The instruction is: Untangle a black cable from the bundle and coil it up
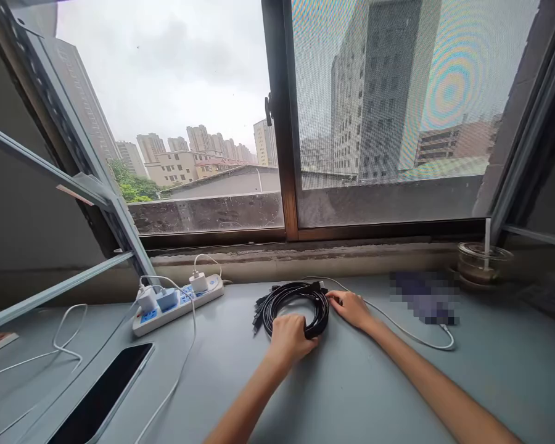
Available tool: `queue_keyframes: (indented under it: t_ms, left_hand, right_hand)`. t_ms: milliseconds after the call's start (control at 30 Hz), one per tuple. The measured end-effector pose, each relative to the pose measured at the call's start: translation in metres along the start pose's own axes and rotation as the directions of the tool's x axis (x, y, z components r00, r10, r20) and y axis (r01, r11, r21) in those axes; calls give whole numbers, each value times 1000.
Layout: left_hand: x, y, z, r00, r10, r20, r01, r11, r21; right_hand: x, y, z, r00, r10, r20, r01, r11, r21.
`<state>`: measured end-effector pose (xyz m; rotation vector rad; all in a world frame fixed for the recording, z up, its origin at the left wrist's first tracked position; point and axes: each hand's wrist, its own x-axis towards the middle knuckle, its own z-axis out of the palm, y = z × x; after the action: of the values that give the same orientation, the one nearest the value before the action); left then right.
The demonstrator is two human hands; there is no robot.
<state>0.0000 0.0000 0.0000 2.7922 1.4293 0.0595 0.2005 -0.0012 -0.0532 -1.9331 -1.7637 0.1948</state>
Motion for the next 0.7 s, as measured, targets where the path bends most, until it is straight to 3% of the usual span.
queue_keyframes:
  t_ms: [200,467,700]
  left_hand:
    - [-3,-8,-19,979,-194,59,191,980,58]
    - [-3,-58,-40,885,-451,117,443,892,86]
    - [-4,-90,-48,812,-547,205,546,835,65]
  right_hand:
    - [-2,-1,0,1000,15,-10,-15,1000,-6]
    - [-3,0,-2,1000,25,-9,-24,1000,14]
    - [-2,2,-2,999,43,6,-43,999,5]
